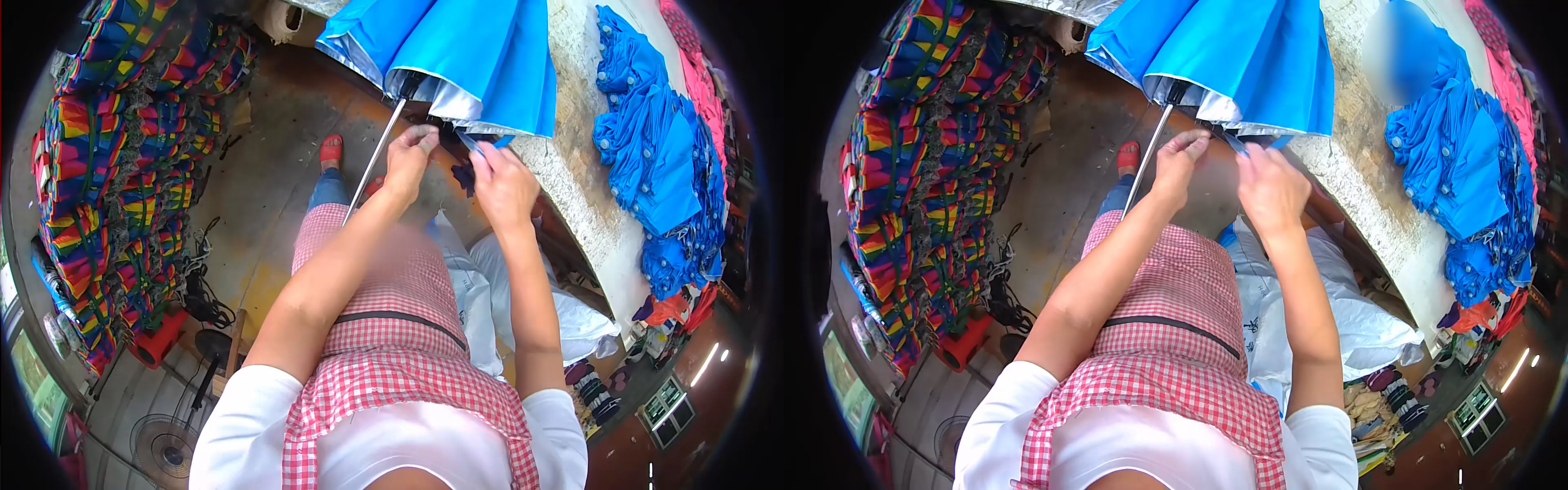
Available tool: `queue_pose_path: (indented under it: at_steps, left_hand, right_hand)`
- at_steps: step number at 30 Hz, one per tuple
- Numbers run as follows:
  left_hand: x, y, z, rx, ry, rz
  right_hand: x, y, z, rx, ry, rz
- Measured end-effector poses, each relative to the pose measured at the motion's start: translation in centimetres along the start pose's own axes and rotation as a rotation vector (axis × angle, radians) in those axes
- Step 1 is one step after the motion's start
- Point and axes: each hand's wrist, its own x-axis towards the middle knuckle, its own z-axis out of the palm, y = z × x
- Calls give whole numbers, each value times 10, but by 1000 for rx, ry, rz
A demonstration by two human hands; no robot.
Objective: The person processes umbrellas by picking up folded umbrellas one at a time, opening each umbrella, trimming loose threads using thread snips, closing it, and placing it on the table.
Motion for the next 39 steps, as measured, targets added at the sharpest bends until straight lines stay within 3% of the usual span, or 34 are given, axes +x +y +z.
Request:
queue_pose_path:
  at_steps: [4,7,11,17,20,24,28,35,39]
  left_hand:
    - [8,-1,17,-228,-75,-110]
    - [16,-10,17,-235,-25,-80]
    - [16,-15,8,7,25,-5]
    - [17,-12,10,206,73,85]
    - [17,-10,9,178,56,61]
    - [15,-7,9,300,40,126]
    - [13,-5,10,319,33,123]
    - [24,-10,3,-20,-29,63]
    - [25,-15,3,-31,-9,18]
  right_hand:
    - [-14,9,-10,-13,-37,48]
    - [-14,11,-9,1,-27,41]
    - [-5,4,-7,38,18,-40]
    - [14,4,9,-224,-12,-288]
    - [16,4,10,-261,-31,-357]
    - [4,13,2,83,-214,74]
    - [-24,18,45,343,-64,270]
    - [-27,11,74,437,96,283]
    - [-25,9,82,371,131,250]
